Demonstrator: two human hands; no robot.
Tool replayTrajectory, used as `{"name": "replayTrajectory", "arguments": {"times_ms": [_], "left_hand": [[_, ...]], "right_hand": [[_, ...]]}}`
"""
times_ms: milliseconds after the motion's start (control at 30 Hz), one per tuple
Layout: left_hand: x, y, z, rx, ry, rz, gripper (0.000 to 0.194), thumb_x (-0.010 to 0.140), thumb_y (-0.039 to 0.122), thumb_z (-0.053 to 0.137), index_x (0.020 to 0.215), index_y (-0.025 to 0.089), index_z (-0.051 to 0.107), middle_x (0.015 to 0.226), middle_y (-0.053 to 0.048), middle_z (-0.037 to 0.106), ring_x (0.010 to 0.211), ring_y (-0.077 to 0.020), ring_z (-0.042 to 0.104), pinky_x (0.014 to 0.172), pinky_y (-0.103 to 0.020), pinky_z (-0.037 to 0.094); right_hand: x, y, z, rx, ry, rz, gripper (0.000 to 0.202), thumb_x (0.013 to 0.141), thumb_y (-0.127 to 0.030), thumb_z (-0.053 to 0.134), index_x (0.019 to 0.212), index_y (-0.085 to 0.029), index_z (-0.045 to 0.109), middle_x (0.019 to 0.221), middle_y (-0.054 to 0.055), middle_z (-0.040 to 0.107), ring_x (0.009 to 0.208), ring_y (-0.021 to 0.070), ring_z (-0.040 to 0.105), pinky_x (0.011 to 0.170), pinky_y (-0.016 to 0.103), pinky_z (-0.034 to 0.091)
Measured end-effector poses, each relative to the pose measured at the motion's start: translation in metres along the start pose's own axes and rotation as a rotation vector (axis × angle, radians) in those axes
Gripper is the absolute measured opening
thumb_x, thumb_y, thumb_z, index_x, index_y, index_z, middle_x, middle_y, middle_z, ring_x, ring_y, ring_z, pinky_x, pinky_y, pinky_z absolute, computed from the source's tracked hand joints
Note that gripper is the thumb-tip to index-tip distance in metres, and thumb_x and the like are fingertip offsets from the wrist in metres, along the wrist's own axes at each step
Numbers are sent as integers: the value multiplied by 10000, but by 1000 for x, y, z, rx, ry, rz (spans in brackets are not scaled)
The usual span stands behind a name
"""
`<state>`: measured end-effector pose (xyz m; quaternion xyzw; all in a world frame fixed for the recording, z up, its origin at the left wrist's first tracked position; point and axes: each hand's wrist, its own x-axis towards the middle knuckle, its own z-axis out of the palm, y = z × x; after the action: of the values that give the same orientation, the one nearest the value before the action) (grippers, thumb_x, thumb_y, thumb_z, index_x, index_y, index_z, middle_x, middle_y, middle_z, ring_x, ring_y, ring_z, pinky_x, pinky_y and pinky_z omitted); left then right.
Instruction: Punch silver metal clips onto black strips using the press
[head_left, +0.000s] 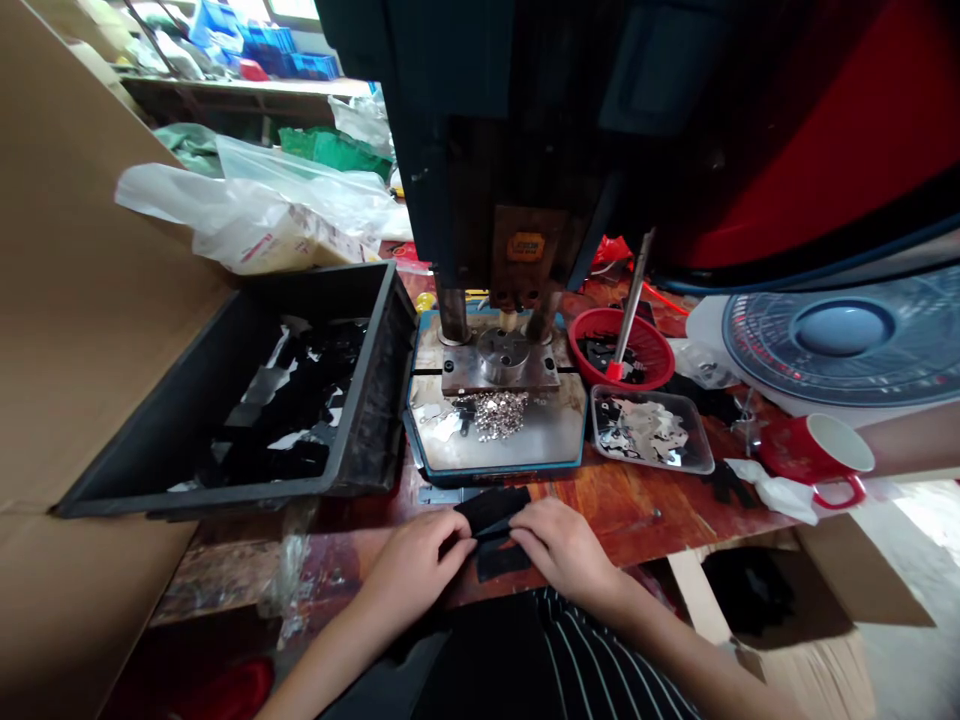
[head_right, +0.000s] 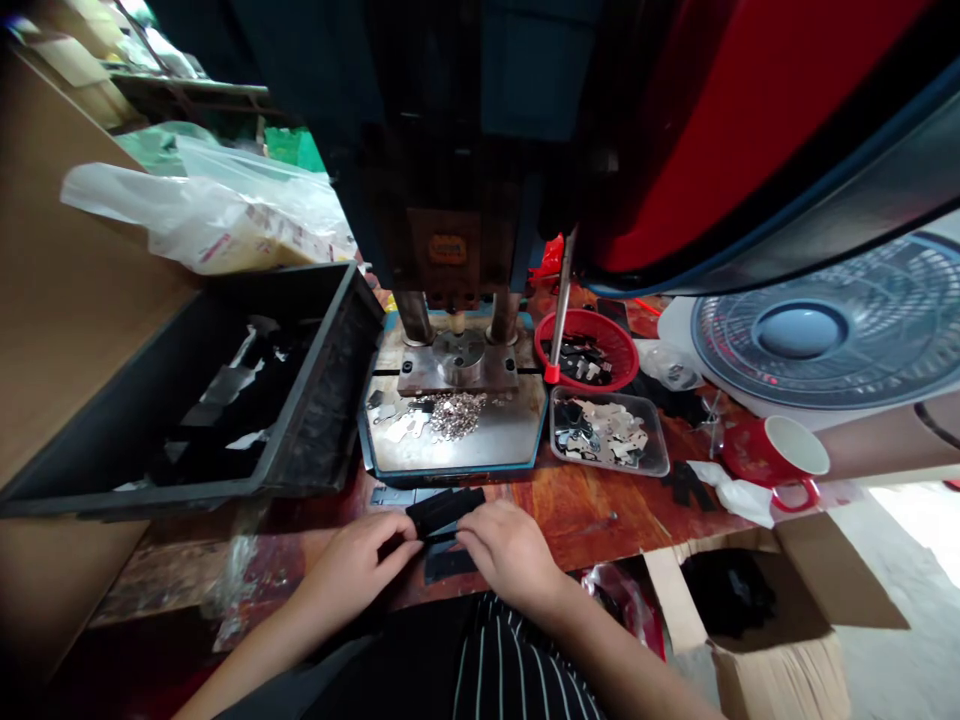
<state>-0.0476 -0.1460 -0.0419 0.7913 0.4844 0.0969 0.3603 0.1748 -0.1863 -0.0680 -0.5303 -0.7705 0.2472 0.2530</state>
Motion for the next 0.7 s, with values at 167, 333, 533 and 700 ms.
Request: {"name": "replayTrajectory", "arguments": {"times_ms": [167, 333, 533, 700], "left_hand": [[-5, -8, 0, -6, -15, 0, 153, 842, 296, 480, 757, 218, 582, 808, -3, 663, 771, -180, 598, 709, -294, 409], [-7, -8, -1, -37, 1, -25, 144, 827, 290, 498, 745, 216, 591, 795, -3, 669, 756, -181, 602, 703, -288, 412], [-2, -8, -5, -125, -12, -50, 147, 815, 304, 497, 735, 217, 584, 750, 10, 650, 724, -173, 593, 682, -272, 413], [7, -6, -8, -315, -15, -108, 189, 798, 364, 526, 711, 203, 573, 679, 13, 591, 670, -164, 561, 644, -258, 416]], "right_hand": [[11, 2, -2, -221, -25, 56, 281, 926, -228, 436, 1154, -218, 599, 1000, 82, 629, 905, 214, 574, 820, 341, 484], [18, 2, 3, -293, -45, 24, 269, 935, -249, 419, 1117, -215, 614, 1015, 93, 611, 892, 221, 568, 799, 349, 486], [11, -4, 0, -17, -33, 74, 161, 911, -223, 466, 898, -195, 624, 888, 52, 631, 854, 185, 563, 794, 315, 447], [-1, -7, -32, 376, 123, 390, 122, 835, -293, 560, 765, -195, 582, 686, -4, 585, 639, 135, 527, 612, 252, 405]]}}
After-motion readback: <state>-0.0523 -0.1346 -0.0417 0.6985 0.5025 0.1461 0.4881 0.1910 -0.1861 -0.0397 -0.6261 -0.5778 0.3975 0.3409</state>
